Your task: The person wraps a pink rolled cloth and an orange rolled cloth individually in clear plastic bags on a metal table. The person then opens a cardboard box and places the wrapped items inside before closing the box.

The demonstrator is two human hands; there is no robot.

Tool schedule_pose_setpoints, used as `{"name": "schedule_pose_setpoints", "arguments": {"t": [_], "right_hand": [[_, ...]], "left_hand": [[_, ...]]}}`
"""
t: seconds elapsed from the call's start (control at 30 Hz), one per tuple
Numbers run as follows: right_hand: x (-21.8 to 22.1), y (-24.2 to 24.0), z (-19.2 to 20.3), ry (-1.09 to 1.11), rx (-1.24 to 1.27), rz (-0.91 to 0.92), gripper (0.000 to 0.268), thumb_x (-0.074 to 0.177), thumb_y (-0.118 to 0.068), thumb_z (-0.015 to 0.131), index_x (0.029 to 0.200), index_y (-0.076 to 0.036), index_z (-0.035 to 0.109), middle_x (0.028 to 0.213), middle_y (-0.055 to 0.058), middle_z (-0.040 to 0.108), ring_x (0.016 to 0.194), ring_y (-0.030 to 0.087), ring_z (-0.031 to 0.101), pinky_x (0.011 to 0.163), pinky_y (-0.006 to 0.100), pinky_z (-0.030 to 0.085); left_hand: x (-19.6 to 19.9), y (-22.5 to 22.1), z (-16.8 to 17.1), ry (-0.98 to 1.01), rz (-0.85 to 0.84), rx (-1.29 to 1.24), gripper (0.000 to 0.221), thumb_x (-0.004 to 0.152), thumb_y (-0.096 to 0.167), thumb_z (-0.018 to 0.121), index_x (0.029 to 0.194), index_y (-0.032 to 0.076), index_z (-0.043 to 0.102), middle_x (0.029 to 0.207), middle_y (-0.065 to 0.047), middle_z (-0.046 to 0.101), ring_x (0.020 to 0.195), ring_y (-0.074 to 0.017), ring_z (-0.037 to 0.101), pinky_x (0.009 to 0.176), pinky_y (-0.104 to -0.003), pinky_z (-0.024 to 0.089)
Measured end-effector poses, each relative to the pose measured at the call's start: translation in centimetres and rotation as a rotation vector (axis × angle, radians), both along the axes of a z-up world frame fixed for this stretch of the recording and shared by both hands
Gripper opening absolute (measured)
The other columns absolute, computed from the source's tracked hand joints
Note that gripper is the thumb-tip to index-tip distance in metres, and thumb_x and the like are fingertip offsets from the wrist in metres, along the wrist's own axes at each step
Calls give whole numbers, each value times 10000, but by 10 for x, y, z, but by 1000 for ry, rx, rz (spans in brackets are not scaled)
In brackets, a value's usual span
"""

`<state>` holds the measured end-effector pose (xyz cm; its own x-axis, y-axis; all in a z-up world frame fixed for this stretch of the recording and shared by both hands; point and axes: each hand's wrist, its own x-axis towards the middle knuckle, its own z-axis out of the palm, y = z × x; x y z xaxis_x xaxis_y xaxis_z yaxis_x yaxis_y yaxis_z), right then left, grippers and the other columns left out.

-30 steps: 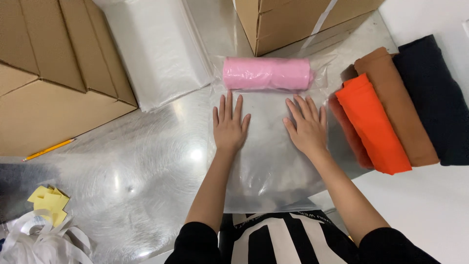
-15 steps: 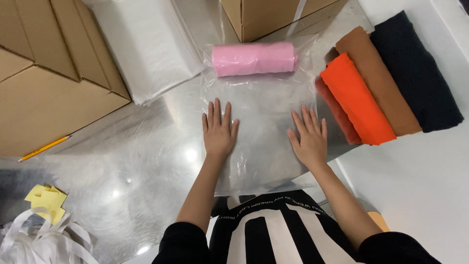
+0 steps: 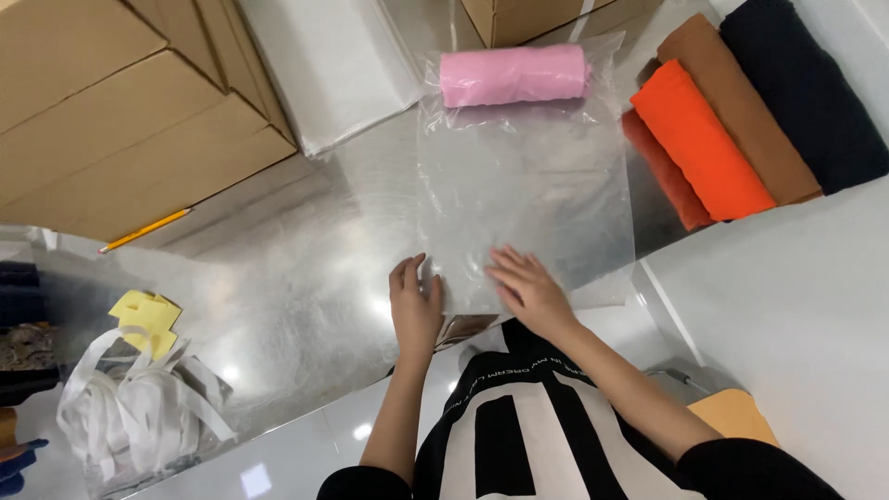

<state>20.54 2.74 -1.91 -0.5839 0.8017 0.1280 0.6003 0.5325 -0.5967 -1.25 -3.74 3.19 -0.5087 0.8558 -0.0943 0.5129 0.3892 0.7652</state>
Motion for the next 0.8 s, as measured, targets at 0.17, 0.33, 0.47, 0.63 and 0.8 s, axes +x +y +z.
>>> {"name": "schedule_pose_setpoints", "arguments": {"t": [0.17,0.33,0.47,0.63,0.8], "right_hand": [[-42,-27,5,30,18,132,479,950,-424,780,1394,-267,691,1577,-21,577,1500,255,475,1246,547,331],[-65,-34,26,78,-43,33,175,1045,-197,682,1187,-208,784,1143,-36,802,1121,189,748,983,361,595],[-59,-29,31,58,-127,-32,130,1048,-261,684,1118,-239,791,1011,-42,824,996,198,781,884,350,620],[-51,-33,60,45,-176,-81,133,1033,-292,689,1116,-229,772,944,18,828,957,263,788,830,409,620],[-63,-37,80,190,-147,-91,231,1076,-231,617,1292,-241,699,895,76,792,879,304,771,779,424,633]], "left_hand": [[-26,-23,-40,-282,88,-195,184,1015,314,701,1165,288,805,916,-16,808,770,-193,792,681,-311,637],[-24,-34,-9,-672,150,-115,254,1012,182,600,1122,126,823,854,-151,810,735,-195,777,710,-300,630],[-25,-45,28,-706,77,-25,274,989,101,607,1170,55,808,1001,-146,754,802,-186,750,758,-313,650],[-26,-47,22,-460,-97,24,192,938,153,811,1126,138,844,1157,-77,670,902,-221,761,836,-345,653],[-19,-31,15,-279,-129,42,109,970,263,808,1056,209,848,913,20,781,744,-116,649,720,-274,556]]}}
